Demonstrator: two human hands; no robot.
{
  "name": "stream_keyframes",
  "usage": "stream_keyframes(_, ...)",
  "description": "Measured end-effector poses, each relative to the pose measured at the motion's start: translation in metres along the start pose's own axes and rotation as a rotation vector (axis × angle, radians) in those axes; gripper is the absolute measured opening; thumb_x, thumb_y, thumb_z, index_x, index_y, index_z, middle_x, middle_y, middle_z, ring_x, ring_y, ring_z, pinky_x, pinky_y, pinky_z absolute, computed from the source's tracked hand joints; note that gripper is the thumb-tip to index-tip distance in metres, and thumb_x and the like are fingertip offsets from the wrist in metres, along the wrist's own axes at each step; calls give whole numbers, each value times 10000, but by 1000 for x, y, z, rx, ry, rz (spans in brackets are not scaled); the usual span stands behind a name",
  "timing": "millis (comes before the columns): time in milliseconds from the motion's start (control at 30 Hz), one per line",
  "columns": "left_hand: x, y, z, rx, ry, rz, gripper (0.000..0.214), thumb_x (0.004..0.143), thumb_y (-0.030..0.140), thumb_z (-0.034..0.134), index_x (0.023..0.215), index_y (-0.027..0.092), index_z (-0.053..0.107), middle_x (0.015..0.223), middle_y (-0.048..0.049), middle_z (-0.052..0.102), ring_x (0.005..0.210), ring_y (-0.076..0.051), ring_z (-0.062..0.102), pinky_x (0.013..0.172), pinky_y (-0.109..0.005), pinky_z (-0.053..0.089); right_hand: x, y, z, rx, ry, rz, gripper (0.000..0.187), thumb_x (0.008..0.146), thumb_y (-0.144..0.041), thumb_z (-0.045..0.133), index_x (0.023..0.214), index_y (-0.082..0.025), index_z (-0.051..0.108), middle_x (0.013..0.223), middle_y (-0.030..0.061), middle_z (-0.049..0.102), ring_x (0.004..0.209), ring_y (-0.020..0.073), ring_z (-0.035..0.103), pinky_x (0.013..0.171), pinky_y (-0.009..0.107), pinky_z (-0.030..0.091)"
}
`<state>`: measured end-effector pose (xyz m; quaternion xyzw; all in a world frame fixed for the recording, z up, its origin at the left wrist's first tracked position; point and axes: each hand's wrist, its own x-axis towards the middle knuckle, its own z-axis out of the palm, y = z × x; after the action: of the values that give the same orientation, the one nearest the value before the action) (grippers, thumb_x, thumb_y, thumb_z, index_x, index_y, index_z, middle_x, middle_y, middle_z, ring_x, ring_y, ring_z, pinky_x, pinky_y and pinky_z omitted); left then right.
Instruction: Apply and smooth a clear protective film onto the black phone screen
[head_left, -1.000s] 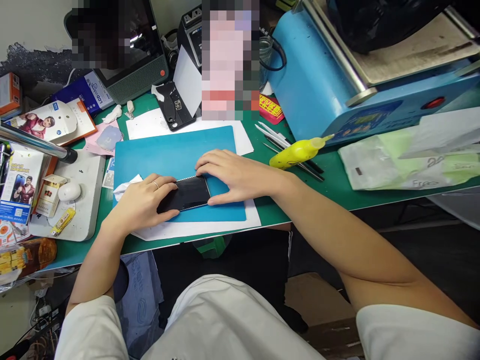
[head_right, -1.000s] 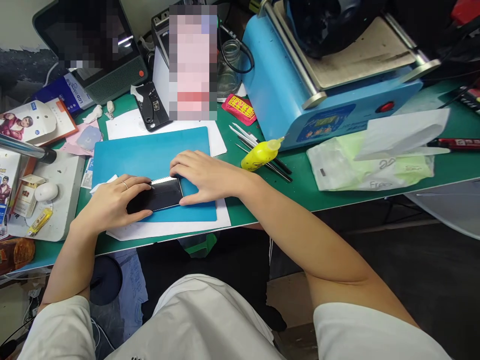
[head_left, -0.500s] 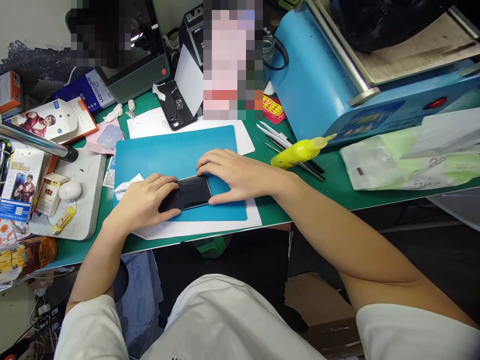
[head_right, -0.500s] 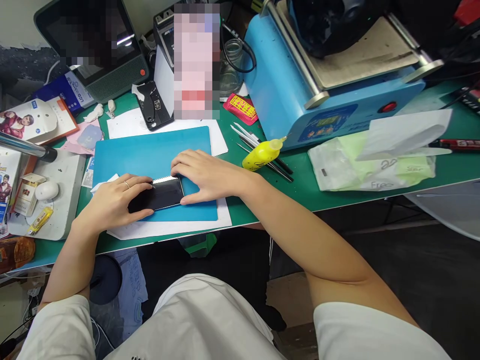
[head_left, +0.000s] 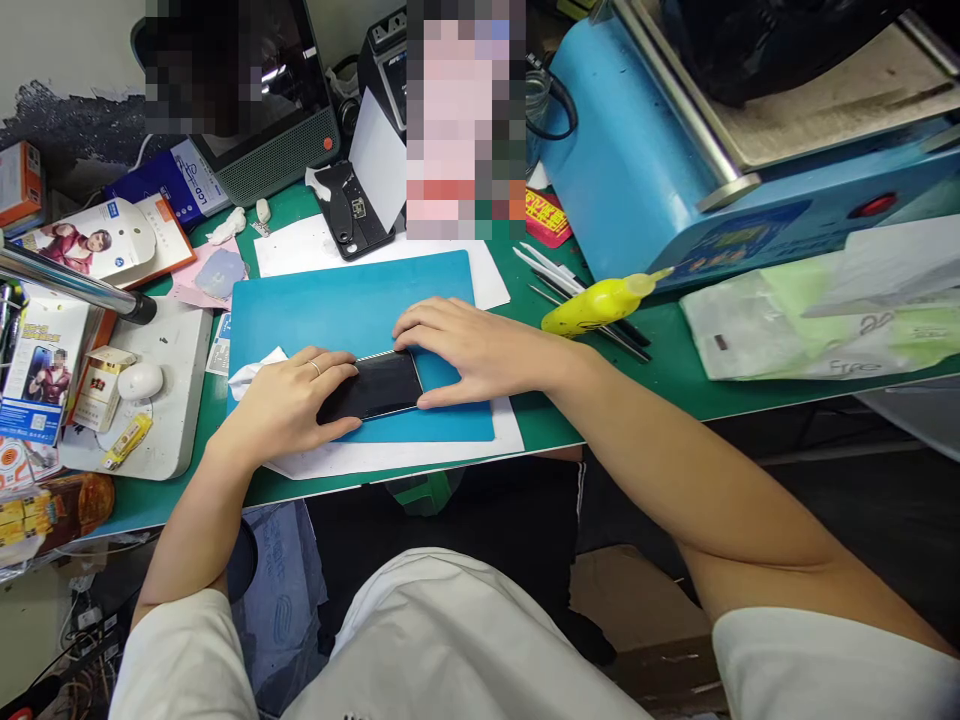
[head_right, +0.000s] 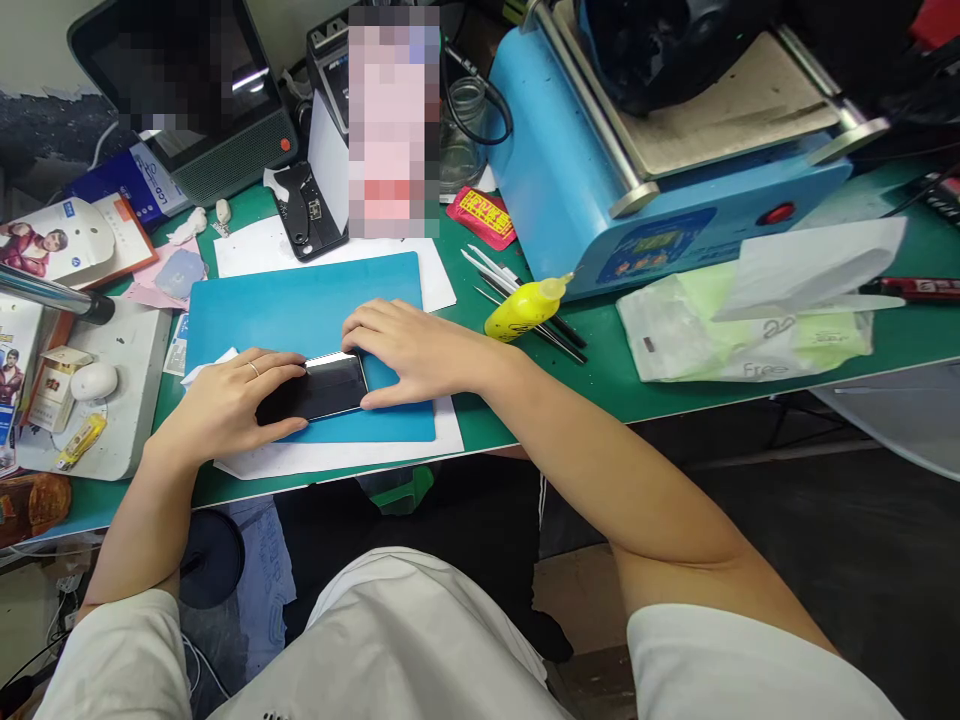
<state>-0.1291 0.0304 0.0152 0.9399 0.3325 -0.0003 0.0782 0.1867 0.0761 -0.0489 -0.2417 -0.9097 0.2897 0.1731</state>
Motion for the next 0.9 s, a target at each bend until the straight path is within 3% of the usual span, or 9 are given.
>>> stream_keyframes(433, 1, -1, -2, -11, 13, 19, 482, 1067, 492, 711, 1375, 121, 717, 1441, -163, 786, 1197, -341, 782, 898, -456, 671, 0, 1, 1, -2, -2, 2, 614, 942, -600, 815, 1345, -151, 696, 1475, 229, 668, 1395, 432, 581, 1149, 609, 466)
stream_keyframes(667, 1, -1, -2, -9, -8, 3, 476, 1071, 504, 704, 1390, 151, 721, 1462, -155, 779, 1202, -341, 778, 898, -451, 669, 0, 3, 0, 35, -13, 11, 745, 907, -726, 805, 1403, -182, 690, 1487, 210, 662, 1416, 440, 560, 1170, 630, 453)
stream_keyframes(900, 0, -1, -2, -6, -22, -5, 479, 1079, 506, 693, 1413, 164, 725, 1474, -149, 776, 1211, -339, 770, 905, -455, 669, -2, 5, 0, 16, -27, 12, 736, 952, -757, 732, 1397, -172, 686, 1496, 217, 650, 1435, 434, 552, 1182, 632, 457)
